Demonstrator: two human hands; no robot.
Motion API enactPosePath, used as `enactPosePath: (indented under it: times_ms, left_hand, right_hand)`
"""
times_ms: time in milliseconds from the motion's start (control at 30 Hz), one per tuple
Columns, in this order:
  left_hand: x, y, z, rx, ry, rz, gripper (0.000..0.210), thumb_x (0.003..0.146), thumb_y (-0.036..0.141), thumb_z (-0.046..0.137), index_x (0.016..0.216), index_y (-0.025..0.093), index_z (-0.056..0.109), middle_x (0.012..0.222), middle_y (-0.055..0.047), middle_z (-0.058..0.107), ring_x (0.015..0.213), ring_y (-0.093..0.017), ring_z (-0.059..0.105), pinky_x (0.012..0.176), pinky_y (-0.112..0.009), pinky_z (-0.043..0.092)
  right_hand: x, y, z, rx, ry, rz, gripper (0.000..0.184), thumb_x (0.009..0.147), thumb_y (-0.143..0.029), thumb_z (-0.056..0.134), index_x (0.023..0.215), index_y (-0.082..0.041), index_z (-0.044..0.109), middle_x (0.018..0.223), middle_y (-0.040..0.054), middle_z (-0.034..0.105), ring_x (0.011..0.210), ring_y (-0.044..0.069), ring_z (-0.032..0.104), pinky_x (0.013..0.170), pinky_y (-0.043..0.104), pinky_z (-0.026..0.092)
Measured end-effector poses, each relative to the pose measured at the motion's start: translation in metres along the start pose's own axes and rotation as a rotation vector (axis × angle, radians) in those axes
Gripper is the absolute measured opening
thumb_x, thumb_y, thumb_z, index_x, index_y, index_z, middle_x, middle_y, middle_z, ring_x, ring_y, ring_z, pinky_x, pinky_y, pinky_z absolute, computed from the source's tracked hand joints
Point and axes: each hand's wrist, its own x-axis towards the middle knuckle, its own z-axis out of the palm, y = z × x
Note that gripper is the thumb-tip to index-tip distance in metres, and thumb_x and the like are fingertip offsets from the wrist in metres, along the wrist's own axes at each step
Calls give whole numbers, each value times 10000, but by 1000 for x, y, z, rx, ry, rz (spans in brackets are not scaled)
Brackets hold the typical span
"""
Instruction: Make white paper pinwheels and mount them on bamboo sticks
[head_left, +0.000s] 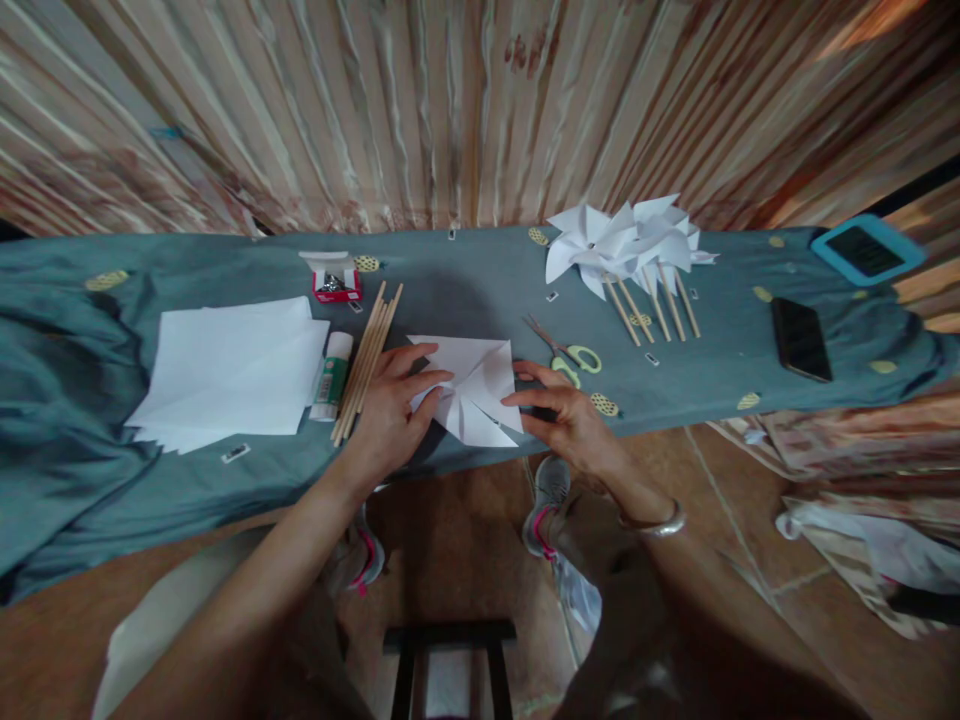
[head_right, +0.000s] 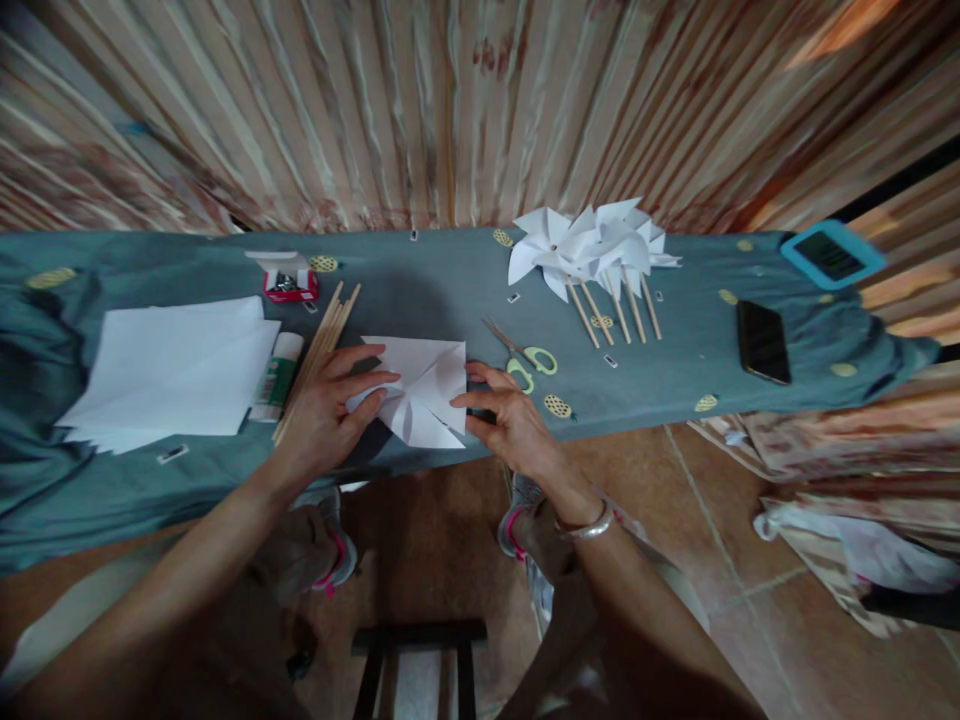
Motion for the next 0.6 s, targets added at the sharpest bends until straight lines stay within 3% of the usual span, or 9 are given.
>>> enactPosePath:
  times_ms: [133,333,600]
  left_hand:
    - [1,0,1,23,-37,-3,248,906,245,502,995,214,731,1246,-72,614,1158,-247,529,1012,-457,444]
    - [3,-2,7,9,-20,-7,227,889,203,521,940,214,742,1185,-63,656,1129,-247,530,990,-458,450]
    - [7,-7,2,-33,39,-76,236,903,214,495,967,191,721,1172,-67,662,1144,-228,532,1016,-439,445]
  right_hand:
    - [4,4,-2,42,-18,-24,231,757,-143,701,924,-293,757,1329,47,571,1240,244,524,1056,468,417]
    - [13,5,-4,100,-111,-39,93,801,-246,706,870,-274,761,1070,49,706,1039,214,632,954,422,485]
    - [25,-1,-3,54,-141,-39,148,883,-272,602,924,-255,744,934,24,739,888,182,649,836,358,497]
